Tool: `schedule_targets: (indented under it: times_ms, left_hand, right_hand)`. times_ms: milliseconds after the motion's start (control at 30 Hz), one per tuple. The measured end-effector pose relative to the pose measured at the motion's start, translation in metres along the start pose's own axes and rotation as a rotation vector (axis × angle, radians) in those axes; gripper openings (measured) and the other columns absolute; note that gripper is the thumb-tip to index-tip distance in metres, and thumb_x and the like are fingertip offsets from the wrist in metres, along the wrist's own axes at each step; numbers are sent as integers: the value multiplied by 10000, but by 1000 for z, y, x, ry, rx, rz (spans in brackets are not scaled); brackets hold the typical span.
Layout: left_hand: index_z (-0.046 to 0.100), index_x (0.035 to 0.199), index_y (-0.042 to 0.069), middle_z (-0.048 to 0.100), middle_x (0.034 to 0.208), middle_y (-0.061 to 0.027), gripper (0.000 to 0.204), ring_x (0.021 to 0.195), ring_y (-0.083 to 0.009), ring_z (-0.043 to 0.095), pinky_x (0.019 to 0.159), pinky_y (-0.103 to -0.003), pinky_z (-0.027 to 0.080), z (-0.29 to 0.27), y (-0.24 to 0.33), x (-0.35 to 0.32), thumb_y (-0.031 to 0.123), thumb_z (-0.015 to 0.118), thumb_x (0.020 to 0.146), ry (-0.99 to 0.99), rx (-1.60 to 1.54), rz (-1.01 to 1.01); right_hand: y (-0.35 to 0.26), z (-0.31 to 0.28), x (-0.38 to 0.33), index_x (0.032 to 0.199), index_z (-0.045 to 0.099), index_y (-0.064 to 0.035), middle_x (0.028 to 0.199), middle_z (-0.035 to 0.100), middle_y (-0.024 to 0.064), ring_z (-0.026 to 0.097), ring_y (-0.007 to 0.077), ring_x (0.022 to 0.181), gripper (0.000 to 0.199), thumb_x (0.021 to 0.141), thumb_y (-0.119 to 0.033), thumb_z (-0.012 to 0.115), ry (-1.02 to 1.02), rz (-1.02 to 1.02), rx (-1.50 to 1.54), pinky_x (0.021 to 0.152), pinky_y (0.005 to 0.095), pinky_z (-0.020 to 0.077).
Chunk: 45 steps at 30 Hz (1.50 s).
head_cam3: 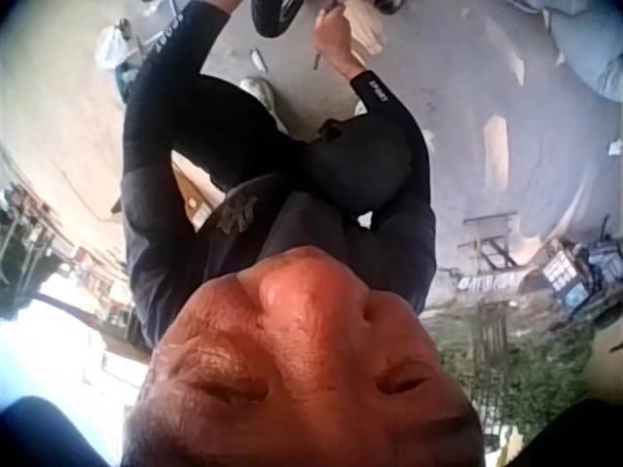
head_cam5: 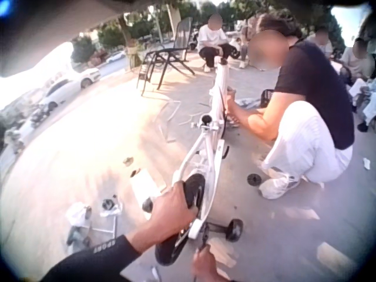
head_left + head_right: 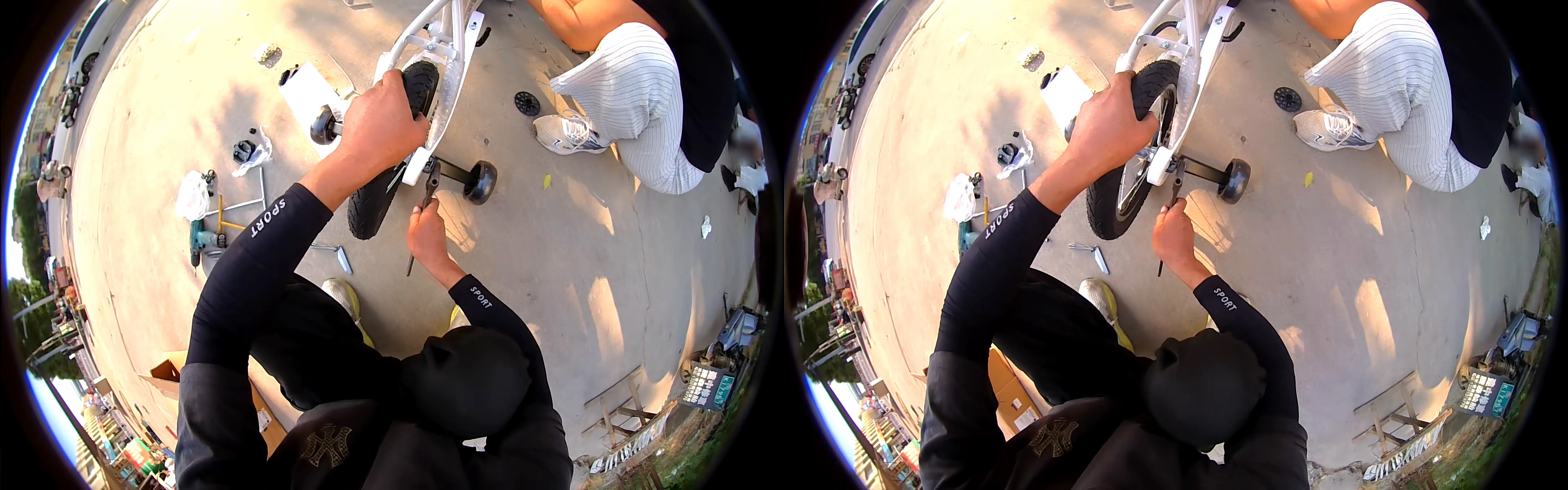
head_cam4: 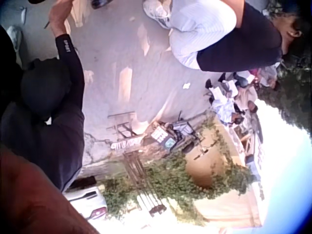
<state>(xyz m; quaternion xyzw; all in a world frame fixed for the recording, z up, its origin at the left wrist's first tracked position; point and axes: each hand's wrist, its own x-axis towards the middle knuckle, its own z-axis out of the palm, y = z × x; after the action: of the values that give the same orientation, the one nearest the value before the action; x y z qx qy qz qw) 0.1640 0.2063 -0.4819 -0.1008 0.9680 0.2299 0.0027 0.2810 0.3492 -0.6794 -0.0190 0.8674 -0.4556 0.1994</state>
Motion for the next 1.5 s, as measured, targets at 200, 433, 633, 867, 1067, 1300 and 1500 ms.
schedule_targets:
  times_ms: [200, 433, 633, 867, 1067, 1300, 1500]
  left_hand:
    - [473, 1066, -106, 646, 974, -308, 451, 807, -450, 701, 713, -469, 588, 0, 4, 2, 149, 686, 761, 6, 5, 32]
    - [439, 1129, -79, 627, 992, -299, 471, 793, -454, 689, 695, -488, 581, -1, 5, -2, 133, 682, 785, -64, -13, -14]
    - [448, 1107, -97, 611, 1015, -276, 489, 766, -407, 711, 643, -435, 595, 6, 4, -1, 112, 709, 750, -32, 45, 31]
    - [422, 1090, -77, 608, 1003, -321, 444, 805, -484, 676, 700, -508, 574, 6, 3, 4, 104, 676, 773, -8, 13, 47]
    - [444, 1136, -95, 621, 1043, -334, 477, 892, -497, 665, 794, -526, 554, 2, 2, 1, 112, 659, 764, -29, 18, 24]
    - [467, 1070, -116, 635, 1000, -323, 464, 829, -470, 693, 735, -479, 585, 3, 4, 7, 139, 681, 747, -1, 80, 73]
    - [480, 1087, -121, 644, 1011, -323, 484, 877, -472, 692, 776, -479, 577, 1, 0, 2, 163, 691, 758, -29, 93, 44]
  right_hand:
    - [1, -5, 12, 1089, 466, 37, 905, 665, 300, 661, 478, 870, 226, 1012, -172, 502, -8, 13, 52, 736, 527, 512]
    - [3, -7, 9, 1076, 488, 40, 949, 660, 306, 652, 486, 895, 224, 1001, -170, 511, -99, 141, 51, 770, 523, 510]
    - [-27, -42, 6, 1003, 455, -11, 788, 522, 112, 533, 247, 629, 145, 1006, -155, 469, -338, 486, 277, 602, 451, 511]
    - [-101, -109, 34, 932, 480, -61, 742, 463, 21, 440, 115, 541, 85, 985, -127, 476, -581, 769, 510, 538, 392, 466]
    - [-78, -120, -5, 979, 505, -45, 756, 472, 16, 446, 123, 523, 126, 986, -168, 481, -480, 547, 422, 493, 391, 453]
    - [20, -68, -12, 972, 486, 12, 782, 633, 263, 635, 470, 739, 193, 994, -179, 490, -66, -21, 10, 660, 535, 498]
    - [11, -27, -12, 1015, 483, 7, 752, 647, 260, 647, 470, 730, 185, 1000, -175, 514, 27, -31, 28, 640, 545, 494]
